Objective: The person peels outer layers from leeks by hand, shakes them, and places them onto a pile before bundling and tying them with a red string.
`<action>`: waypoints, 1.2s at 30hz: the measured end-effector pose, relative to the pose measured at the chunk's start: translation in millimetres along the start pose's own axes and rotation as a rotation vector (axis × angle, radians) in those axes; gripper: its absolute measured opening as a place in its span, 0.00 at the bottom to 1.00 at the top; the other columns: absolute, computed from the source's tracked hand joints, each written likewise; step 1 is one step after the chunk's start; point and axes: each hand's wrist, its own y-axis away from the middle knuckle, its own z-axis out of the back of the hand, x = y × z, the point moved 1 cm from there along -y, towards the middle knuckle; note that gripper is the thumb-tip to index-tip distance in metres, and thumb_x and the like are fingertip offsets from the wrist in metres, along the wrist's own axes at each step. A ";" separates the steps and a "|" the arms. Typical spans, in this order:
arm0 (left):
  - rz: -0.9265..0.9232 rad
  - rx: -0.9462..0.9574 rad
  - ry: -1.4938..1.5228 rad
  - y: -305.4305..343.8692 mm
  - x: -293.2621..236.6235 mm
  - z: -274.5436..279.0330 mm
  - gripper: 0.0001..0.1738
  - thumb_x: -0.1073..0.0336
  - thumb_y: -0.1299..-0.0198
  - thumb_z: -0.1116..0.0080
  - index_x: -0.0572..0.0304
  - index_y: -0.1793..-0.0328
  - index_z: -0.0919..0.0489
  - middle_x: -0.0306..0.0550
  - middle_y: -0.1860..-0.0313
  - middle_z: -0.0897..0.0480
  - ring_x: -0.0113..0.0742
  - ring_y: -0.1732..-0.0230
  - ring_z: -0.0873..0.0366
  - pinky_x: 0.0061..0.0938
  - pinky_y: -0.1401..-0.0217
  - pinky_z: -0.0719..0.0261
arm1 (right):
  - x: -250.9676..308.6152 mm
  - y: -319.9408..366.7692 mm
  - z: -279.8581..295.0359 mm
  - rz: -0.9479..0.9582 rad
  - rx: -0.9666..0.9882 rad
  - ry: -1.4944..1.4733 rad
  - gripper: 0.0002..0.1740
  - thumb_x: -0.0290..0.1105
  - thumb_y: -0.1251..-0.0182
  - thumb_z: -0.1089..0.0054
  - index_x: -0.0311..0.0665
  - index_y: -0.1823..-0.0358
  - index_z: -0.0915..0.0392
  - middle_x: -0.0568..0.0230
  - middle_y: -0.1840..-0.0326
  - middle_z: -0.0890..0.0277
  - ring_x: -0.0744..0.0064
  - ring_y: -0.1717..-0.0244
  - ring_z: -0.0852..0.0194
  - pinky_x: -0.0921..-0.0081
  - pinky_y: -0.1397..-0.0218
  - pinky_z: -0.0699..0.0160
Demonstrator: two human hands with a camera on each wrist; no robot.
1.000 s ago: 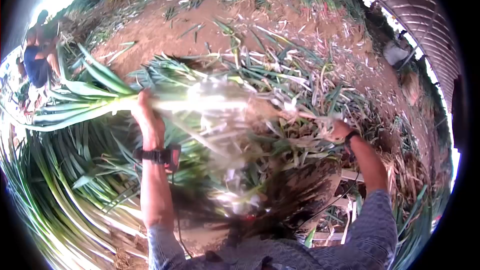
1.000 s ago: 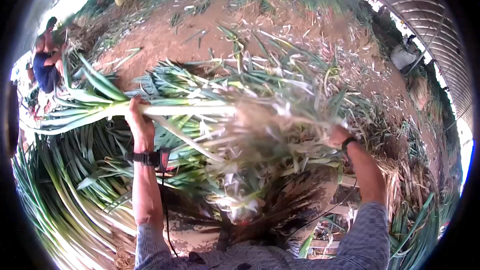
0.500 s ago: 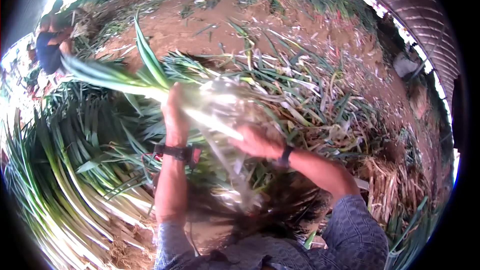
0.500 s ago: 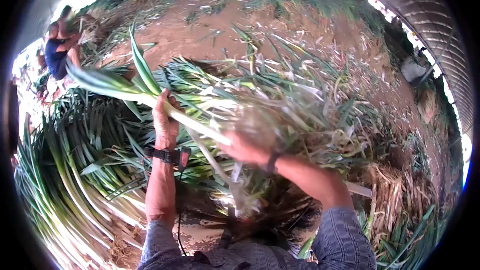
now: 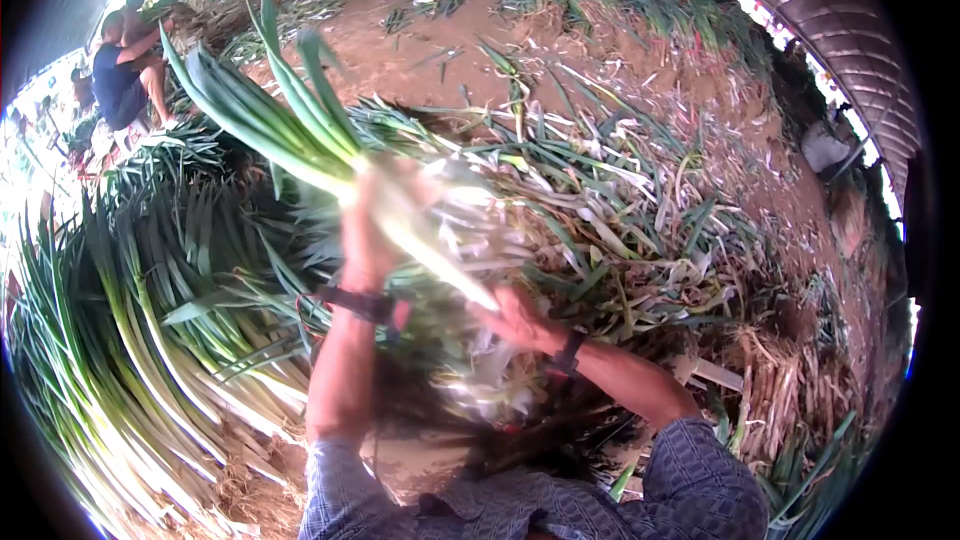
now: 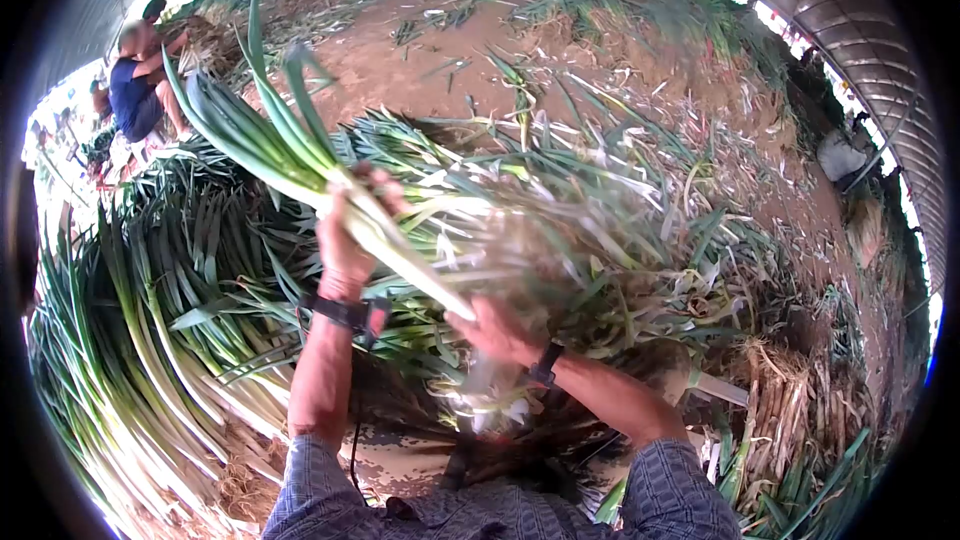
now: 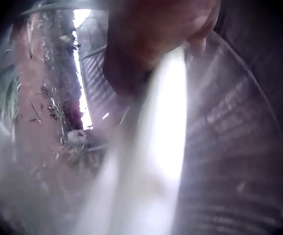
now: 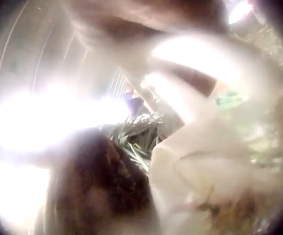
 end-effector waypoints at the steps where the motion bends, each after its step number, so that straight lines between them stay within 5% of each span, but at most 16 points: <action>1: -0.013 0.024 -0.230 7.6 23.5 2.9 0.23 0.53 0.26 0.49 0.64 0.36 0.31 0.52 0.54 0.18 0.47 0.54 0.17 0.43 0.50 0.14 | 41.4 -4.3 4.3 0.075 -0.187 0.506 0.13 0.33 0.27 0.40 0.29 0.51 0.22 0.61 0.75 0.23 0.74 0.82 0.31 0.72 0.81 0.29; 3: 0.079 -0.166 -0.309 17.5 65.8 -9.1 0.15 0.59 0.28 0.45 0.62 0.44 0.27 0.45 0.69 0.20 0.40 0.71 0.19 0.35 0.66 0.17 | 53.5 -16.2 8.1 0.188 -0.318 0.425 0.14 0.29 0.30 0.39 0.29 0.48 0.23 0.58 0.72 0.22 0.74 0.80 0.30 0.72 0.81 0.30; 6: 0.074 -0.382 -0.203 17.4 53.5 -11.7 0.09 0.61 0.29 0.43 0.58 0.57 0.24 0.35 0.74 0.26 0.27 0.78 0.30 0.26 0.77 0.26 | 42.9 -21.2 -2.7 0.053 -0.104 0.149 0.17 0.29 0.33 0.37 0.28 0.47 0.24 0.58 0.68 0.21 0.73 0.78 0.29 0.72 0.78 0.28; 7: 0.101 -0.294 -0.167 10.7 46.6 3.5 0.08 0.62 0.29 0.44 0.55 0.60 0.26 0.34 0.75 0.28 0.27 0.80 0.32 0.25 0.78 0.30 | 48.4 -11.1 0.2 -0.093 0.014 0.013 0.19 0.31 0.34 0.36 0.27 0.46 0.25 0.60 0.69 0.21 0.74 0.77 0.27 0.73 0.75 0.25; 11: 0.021 -0.600 -0.280 -19.4 47.0 64.4 0.10 0.63 0.32 0.40 0.54 0.64 0.28 0.34 0.77 0.31 0.27 0.80 0.33 0.26 0.81 0.34 | 42.6 36.2 -12.4 -0.510 0.184 -0.313 0.19 0.37 0.33 0.34 0.32 0.48 0.24 0.68 0.69 0.24 0.76 0.74 0.24 0.74 0.70 0.17; 12: -0.003 -0.638 -0.289 -22.0 58.0 90.6 0.10 0.63 0.34 0.39 0.54 0.65 0.28 0.35 0.77 0.30 0.28 0.80 0.32 0.27 0.81 0.33 | 42.3 51.2 -15.6 -0.506 0.308 -0.285 0.17 0.37 0.32 0.36 0.33 0.49 0.24 0.66 0.68 0.24 0.75 0.72 0.24 0.73 0.67 0.18; 15: 0.028 -0.751 -0.398 -28.5 71.2 161.3 0.13 0.62 0.39 0.34 0.56 0.68 0.27 0.38 0.76 0.27 0.31 0.80 0.30 0.30 0.81 0.31 | 69.0 118.2 -26.3 0.056 0.912 -0.034 0.13 0.37 0.27 0.41 0.36 0.50 0.23 0.63 0.65 0.24 0.70 0.66 0.25 0.67 0.58 0.19; 16: -0.074 -0.652 -0.794 -20.0 62.1 158.5 0.16 0.59 0.42 0.32 0.58 0.69 0.27 0.39 0.77 0.27 0.32 0.81 0.30 0.32 0.82 0.31 | 75.1 138.5 -19.0 0.111 0.943 0.032 0.12 0.37 0.25 0.43 0.37 0.50 0.23 0.62 0.64 0.24 0.68 0.64 0.25 0.65 0.55 0.20; 20: -0.011 -0.436 -0.776 17.3 69.6 196.0 0.19 0.54 0.43 0.33 0.62 0.67 0.26 0.41 0.79 0.27 0.32 0.82 0.30 0.31 0.81 0.29 | 38.0 152.3 103.1 0.015 0.443 0.663 0.18 0.39 0.34 0.34 0.41 0.46 0.22 0.52 0.58 0.21 0.59 0.58 0.20 0.61 0.51 0.20; 21: 0.020 -0.345 -0.836 31.4 73.8 181.7 0.19 0.53 0.43 0.34 0.62 0.68 0.26 0.41 0.79 0.27 0.32 0.82 0.30 0.31 0.80 0.29 | 61.8 144.1 130.0 -0.284 0.149 0.981 0.26 0.40 0.38 0.31 0.38 0.41 0.24 0.53 0.56 0.21 0.57 0.55 0.18 0.62 0.51 0.19; 22: 0.164 -0.493 -0.850 33.8 93.4 188.6 0.19 0.52 0.41 0.37 0.62 0.70 0.25 0.40 0.80 0.27 0.31 0.83 0.30 0.30 0.81 0.30 | 62.8 136.0 146.8 -0.059 -0.021 1.118 0.25 0.40 0.38 0.31 0.37 0.42 0.24 0.55 0.55 0.20 0.58 0.56 0.17 0.62 0.50 0.18; 23: 0.091 -0.484 -0.781 51.2 101.0 157.4 0.18 0.53 0.40 0.38 0.62 0.69 0.24 0.39 0.81 0.27 0.30 0.84 0.31 0.28 0.82 0.32 | 57.4 127.0 160.1 0.172 -0.192 1.243 0.24 0.41 0.37 0.31 0.37 0.44 0.24 0.58 0.54 0.19 0.59 0.56 0.17 0.62 0.50 0.17; 25: 0.203 -0.382 -0.781 76.7 116.6 124.3 0.16 0.54 0.38 0.39 0.61 0.67 0.24 0.38 0.81 0.28 0.29 0.84 0.32 0.26 0.83 0.33 | 44.2 88.6 147.2 -0.180 -0.095 0.331 0.23 0.43 0.32 0.34 0.36 0.44 0.24 0.60 0.51 0.19 0.63 0.55 0.17 0.64 0.47 0.16; 27: 0.200 -0.421 -0.697 100.0 139.8 96.8 0.16 0.53 0.36 0.41 0.59 0.65 0.24 0.38 0.81 0.28 0.27 0.85 0.33 0.24 0.83 0.33 | 45.6 54.7 109.4 -0.366 -0.039 0.081 0.21 0.46 0.27 0.39 0.38 0.44 0.23 0.62 0.53 0.17 0.67 0.54 0.16 0.68 0.48 0.15; 31: 0.267 -0.308 -0.655 116.0 142.0 42.8 0.21 0.48 0.33 0.46 0.60 0.62 0.24 0.38 0.79 0.27 0.27 0.84 0.32 0.23 0.84 0.34 | 52.1 1.9 47.9 -0.065 -0.077 0.108 0.24 0.49 0.25 0.42 0.37 0.41 0.23 0.61 0.62 0.16 0.69 0.56 0.16 0.70 0.54 0.14; 36: 0.227 -0.209 -0.833 122.4 152.7 34.5 0.25 0.45 0.31 0.52 0.61 0.60 0.21 0.38 0.79 0.27 0.27 0.80 0.32 0.24 0.79 0.35 | 25.4 -37.8 31.7 -0.194 -0.254 0.053 0.29 0.50 0.28 0.38 0.36 0.36 0.27 0.60 0.57 0.18 0.67 0.54 0.19 0.66 0.45 0.19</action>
